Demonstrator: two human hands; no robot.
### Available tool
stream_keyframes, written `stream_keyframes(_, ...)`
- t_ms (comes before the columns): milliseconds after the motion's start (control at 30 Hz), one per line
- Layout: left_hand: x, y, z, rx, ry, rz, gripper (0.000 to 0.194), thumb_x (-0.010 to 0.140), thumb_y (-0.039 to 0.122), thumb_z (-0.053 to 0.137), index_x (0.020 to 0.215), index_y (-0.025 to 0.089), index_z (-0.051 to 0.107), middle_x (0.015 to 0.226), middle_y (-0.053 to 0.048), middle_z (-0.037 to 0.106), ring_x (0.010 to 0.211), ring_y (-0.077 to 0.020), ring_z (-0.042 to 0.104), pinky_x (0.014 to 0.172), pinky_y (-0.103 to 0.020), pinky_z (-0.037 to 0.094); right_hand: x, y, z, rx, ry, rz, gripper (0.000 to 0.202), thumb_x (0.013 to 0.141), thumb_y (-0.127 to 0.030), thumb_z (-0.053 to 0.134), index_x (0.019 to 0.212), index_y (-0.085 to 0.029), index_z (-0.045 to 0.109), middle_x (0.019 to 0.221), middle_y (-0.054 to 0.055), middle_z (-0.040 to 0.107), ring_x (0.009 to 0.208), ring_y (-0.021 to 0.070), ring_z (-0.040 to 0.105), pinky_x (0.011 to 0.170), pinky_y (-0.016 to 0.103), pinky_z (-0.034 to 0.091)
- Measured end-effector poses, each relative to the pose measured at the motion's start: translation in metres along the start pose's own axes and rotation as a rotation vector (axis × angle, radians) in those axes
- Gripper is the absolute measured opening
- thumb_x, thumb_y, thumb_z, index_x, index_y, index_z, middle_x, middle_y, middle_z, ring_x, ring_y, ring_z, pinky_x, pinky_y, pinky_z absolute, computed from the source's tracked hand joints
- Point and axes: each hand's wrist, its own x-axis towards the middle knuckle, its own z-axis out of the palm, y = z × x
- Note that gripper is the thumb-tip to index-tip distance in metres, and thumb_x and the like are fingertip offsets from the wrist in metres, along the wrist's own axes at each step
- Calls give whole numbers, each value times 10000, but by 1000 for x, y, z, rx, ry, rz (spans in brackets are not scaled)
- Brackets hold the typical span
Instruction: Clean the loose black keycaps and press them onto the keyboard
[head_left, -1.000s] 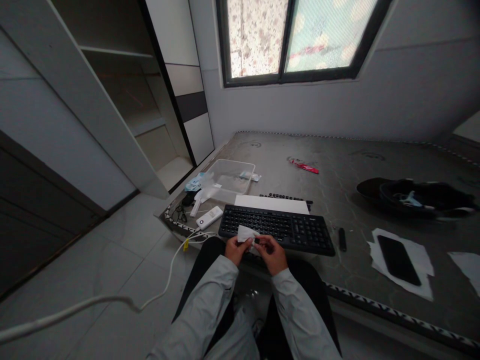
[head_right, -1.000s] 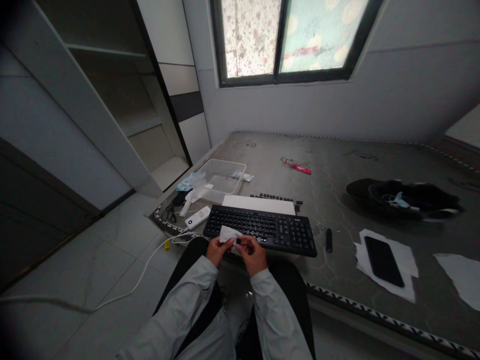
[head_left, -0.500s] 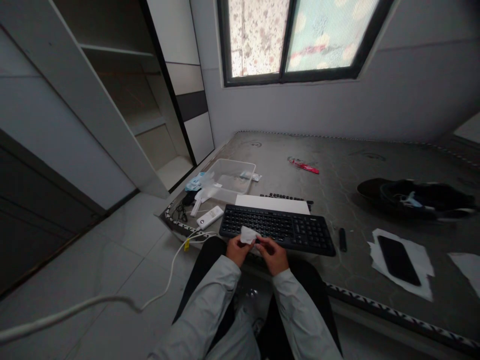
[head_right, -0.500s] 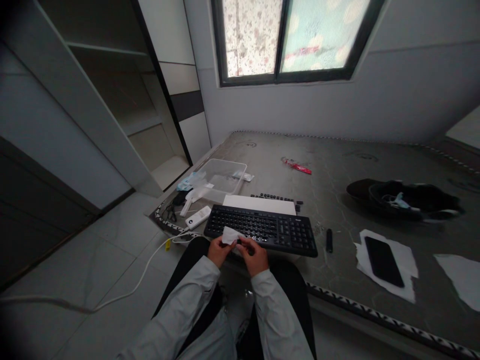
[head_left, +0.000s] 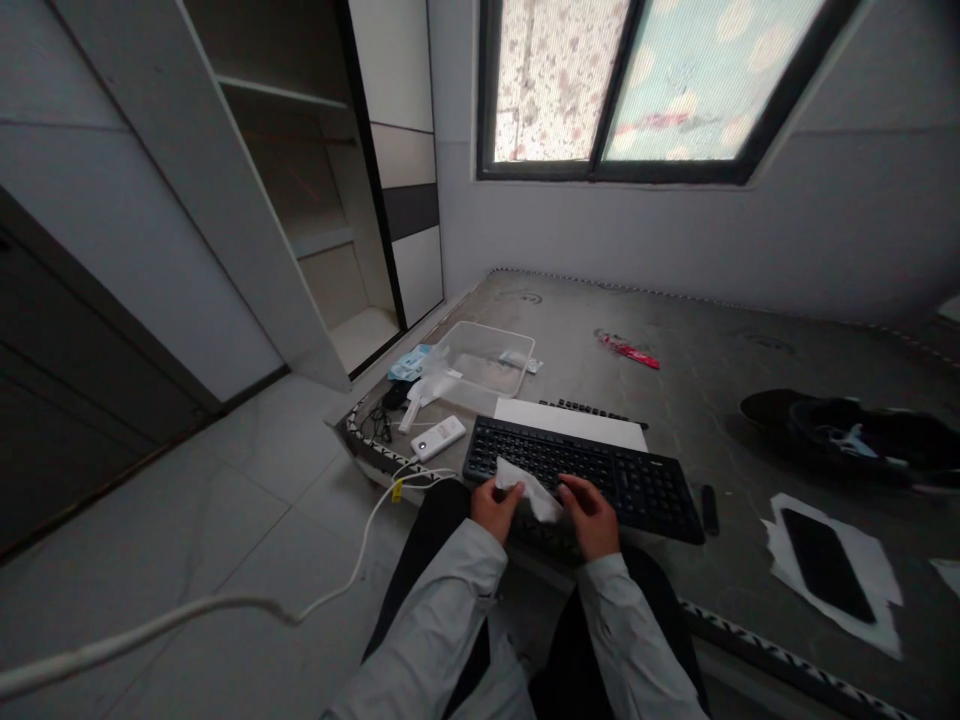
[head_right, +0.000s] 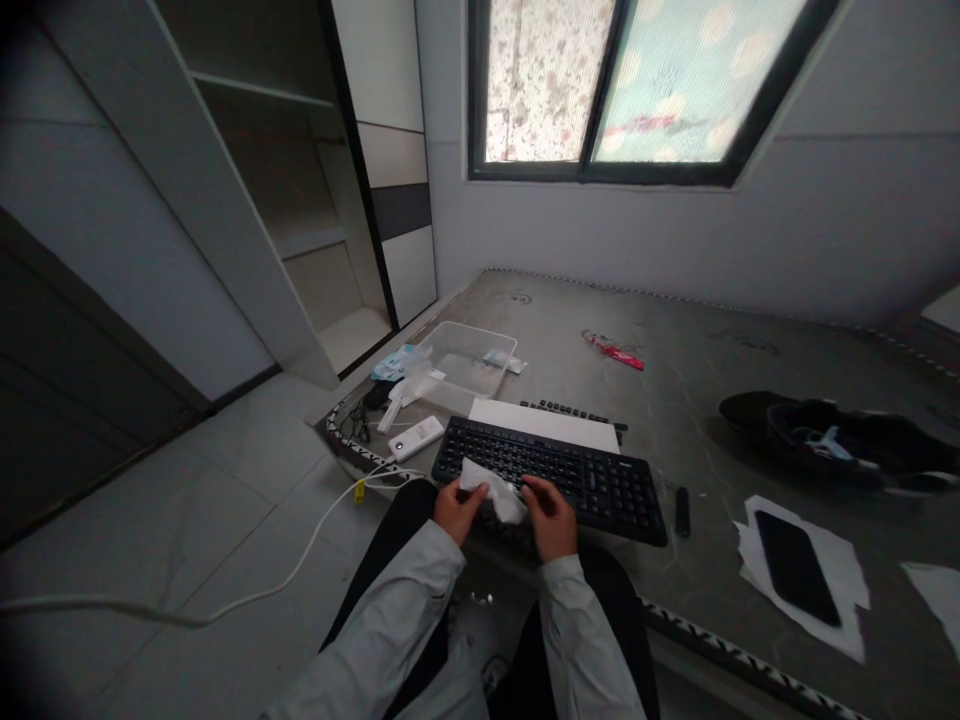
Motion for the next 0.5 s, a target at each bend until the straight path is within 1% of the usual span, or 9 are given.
stream_keyframes(100,2,-4,-8,41,30,-17,360,659,408,598,876,124,649,836,-108,686,767,-210,626,700,-297,474,15,-12,6,-61,-78,-8,295,713,-406,549,898,-190,627,930,57,640,890,196,564,794,326,434)
stream_keyframes(167,3,-6,-13,62,48,-28,351,659,402,598,880,134,649,831,-106,686,756,-208,627,685,-295,475,28,-19,15,-123,-156,-15,297,707,-405,552,898,-193,634,893,52,652,844,187,578,765,312,440)
stream_keyframes(233,4,-7,-18,71,53,-37,340,664,397,592,880,140,650,819,-100,687,737,-203,629,664,-286,476,43,-22,28,-194,-218,-11,316,684,-404,572,908,-190,631,796,42,664,737,170,594,690,290,453)
stream_keyframes(300,4,-6,-22,72,51,-43,328,670,393,585,870,143,652,800,-92,689,717,-195,630,647,-275,476,59,-23,44,-265,-247,-2,317,648,-402,600,872,-181,637,700,28,662,648,157,594,622,270,454)
stream_keyframes(400,5,-5,-27,56,59,-42,312,664,386,587,842,140,655,791,-86,689,722,-192,630,662,-275,477,83,-22,68,-371,-306,30,254,612,-386,623,750,-175,654,655,22,665,610,152,601,591,250,448)
stream_keyframes(500,6,-6,-31,34,68,-47,309,658,388,590,829,138,654,790,-86,688,733,-195,629,679,-281,477,101,-23,86,-493,-344,68,222,605,-371,628,731,-195,673,645,12,677,608,151,613,593,237,440)
